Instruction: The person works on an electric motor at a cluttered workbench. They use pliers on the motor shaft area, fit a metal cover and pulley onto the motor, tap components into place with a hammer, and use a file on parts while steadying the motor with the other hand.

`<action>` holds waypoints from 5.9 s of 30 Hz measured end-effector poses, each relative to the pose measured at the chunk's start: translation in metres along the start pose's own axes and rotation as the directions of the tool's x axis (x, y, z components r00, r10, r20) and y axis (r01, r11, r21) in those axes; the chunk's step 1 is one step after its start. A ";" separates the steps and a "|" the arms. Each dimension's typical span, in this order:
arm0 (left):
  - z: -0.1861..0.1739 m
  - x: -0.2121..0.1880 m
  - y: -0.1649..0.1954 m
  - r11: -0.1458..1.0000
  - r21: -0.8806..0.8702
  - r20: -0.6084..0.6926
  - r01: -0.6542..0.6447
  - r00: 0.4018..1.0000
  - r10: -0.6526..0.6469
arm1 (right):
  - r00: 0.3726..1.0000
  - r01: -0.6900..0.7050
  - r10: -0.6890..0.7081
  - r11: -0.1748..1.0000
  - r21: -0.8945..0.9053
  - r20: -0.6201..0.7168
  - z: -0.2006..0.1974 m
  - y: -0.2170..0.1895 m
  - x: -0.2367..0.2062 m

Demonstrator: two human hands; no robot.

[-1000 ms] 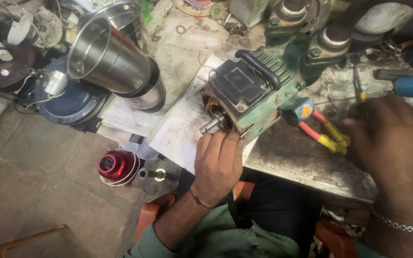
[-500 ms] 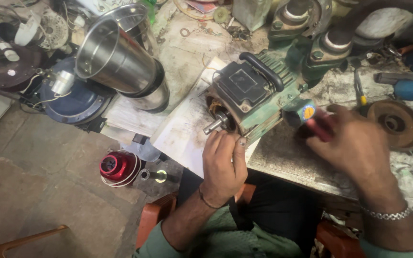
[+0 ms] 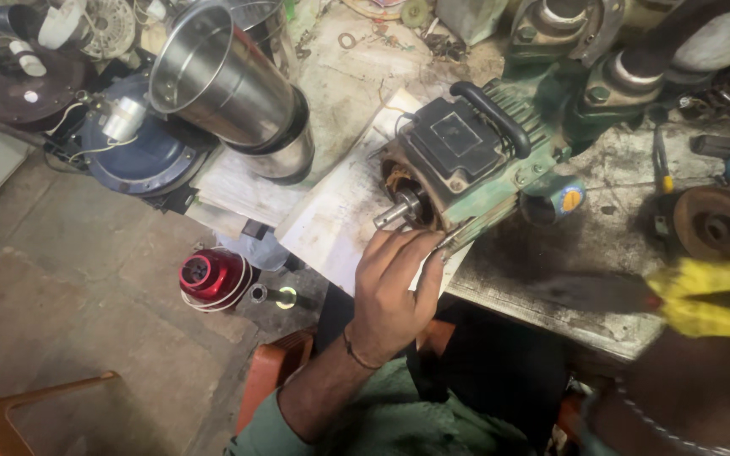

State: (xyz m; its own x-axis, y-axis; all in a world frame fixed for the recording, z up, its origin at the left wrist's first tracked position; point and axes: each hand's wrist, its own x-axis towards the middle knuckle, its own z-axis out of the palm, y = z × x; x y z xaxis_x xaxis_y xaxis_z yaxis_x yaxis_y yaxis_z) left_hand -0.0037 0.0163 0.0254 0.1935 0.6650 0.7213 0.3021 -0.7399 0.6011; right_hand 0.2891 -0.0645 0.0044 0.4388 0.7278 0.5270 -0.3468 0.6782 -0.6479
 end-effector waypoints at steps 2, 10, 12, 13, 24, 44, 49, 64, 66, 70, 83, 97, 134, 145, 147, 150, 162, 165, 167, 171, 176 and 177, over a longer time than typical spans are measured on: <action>-0.001 -0.001 0.001 1.000 -0.006 0.003 0.020 1.000 -0.020 | 0.997 0.033 -0.036 0.998 0.050 0.068 0.026 0.009 -0.001; -0.002 -0.002 0.005 0.999 -0.028 -0.018 0.029 0.999 -0.030 | 0.971 0.073 -0.096 0.991 0.109 0.220 0.085 0.027 0.016; -0.002 -0.002 0.005 0.999 -0.025 -0.017 0.024 1.000 -0.025 | 0.964 0.073 -0.095 0.993 0.094 0.249 0.090 0.029 0.021; -0.002 -0.002 0.005 0.999 -0.020 -0.022 0.028 0.999 -0.028 | 0.960 0.076 -0.098 0.993 0.093 0.263 0.093 0.029 0.023; -0.004 -0.005 0.005 0.996 0.023 -0.105 0.091 0.991 -0.088 | 0.935 0.095 -0.076 0.995 -0.040 0.347 0.106 0.034 0.024; -0.002 0.001 -0.010 1.000 -0.009 -0.044 0.004 0.999 -0.004 | 0.905 -0.097 0.105 0.995 -0.040 0.412 0.135 0.023 0.033; 0.004 -0.001 0.000 0.985 -0.071 -0.087 0.156 0.983 -0.162 | 0.800 -0.170 0.201 0.980 -0.108 0.565 0.180 0.027 0.082; -0.008 0.002 -0.011 0.985 0.103 0.011 -0.139 0.990 0.138 | 0.851 0.069 -0.019 0.995 -0.075 0.525 0.115 0.003 0.008; -0.013 0.008 -0.019 0.951 0.114 0.061 -0.287 0.958 0.282 | 0.933 0.141 -0.105 0.987 -0.082 0.345 0.100 0.012 -0.035; -0.015 0.013 -0.027 0.932 0.131 0.064 -0.339 0.941 0.334 | 0.962 0.197 -0.187 0.980 -0.034 0.199 0.087 0.029 -0.065; 0.011 -0.008 -0.012 0.985 -0.020 -0.101 0.174 0.979 -0.175 | 0.802 -0.150 0.253 0.962 -0.226 0.542 0.229 0.034 0.083; -0.011 0.009 -0.024 0.937 0.230 0.008 -0.262 0.963 0.268 | 0.932 0.090 -0.097 0.995 0.037 0.349 0.158 0.005 -0.020; 0.002 -0.014 -0.011 0.956 -0.076 -0.060 0.285 0.955 -0.289 | 0.807 -0.205 0.367 0.909 -0.363 0.463 0.224 0.022 0.067; -0.015 0.004 -0.018 0.952 0.226 0.031 -0.208 0.978 0.207 | 0.968 0.035 -0.071 0.988 0.153 0.240 0.160 0.014 -0.017; -0.014 0.002 -0.017 0.981 0.167 0.026 -0.096 0.995 0.093 | 0.978 -0.105 0.084 0.989 0.101 0.191 0.173 0.011 0.000; -0.009 -0.005 -0.013 0.977 0.030 -0.009 0.212 0.977 -0.212 | 0.928 -0.175 0.191 0.981 -0.079 0.319 0.198 0.026 0.042; -0.008 -0.005 -0.020 0.985 0.169 -0.015 -0.043 0.999 0.046 | 0.866 -0.205 0.292 0.948 -0.245 0.405 0.190 -0.022 0.015; -0.011 0.003 -0.023 0.946 0.229 0.002 -0.232 0.971 0.237 | 0.931 0.048 -0.028 0.998 -0.045 0.365 0.178 -0.004 -0.004; -0.013 0.004 -0.023 0.957 0.195 0.001 -0.216 0.976 0.220 | 0.942 0.090 -0.090 0.996 0.017 0.323 0.181 0.002 -0.001; -0.009 -0.006 -0.017 0.976 0.001 -0.001 0.218 0.976 -0.218 | 0.876 0.123 0.120 0.881 -0.456 0.467 0.213 0.004 0.044; -0.005 -0.014 -0.017 0.885 -0.292 0.043 0.363 0.929 -0.367 | 0.831 0.015 0.368 0.735 -0.678 0.417 0.254 0.033 0.088; -0.005 -0.015 -0.017 0.870 -0.334 0.059 0.362 0.929 -0.364 | 0.824 -0.013 0.401 0.720 -0.694 0.400 0.252 0.038 0.088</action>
State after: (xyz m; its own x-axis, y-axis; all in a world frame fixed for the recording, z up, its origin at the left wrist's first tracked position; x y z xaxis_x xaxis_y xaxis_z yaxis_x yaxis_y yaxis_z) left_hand -0.0164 0.0187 0.0060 0.1249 0.8936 0.4311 0.0214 -0.4368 0.8993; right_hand 0.1058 0.0509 0.1651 -0.1096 0.9125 0.3942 0.3203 0.4079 -0.8550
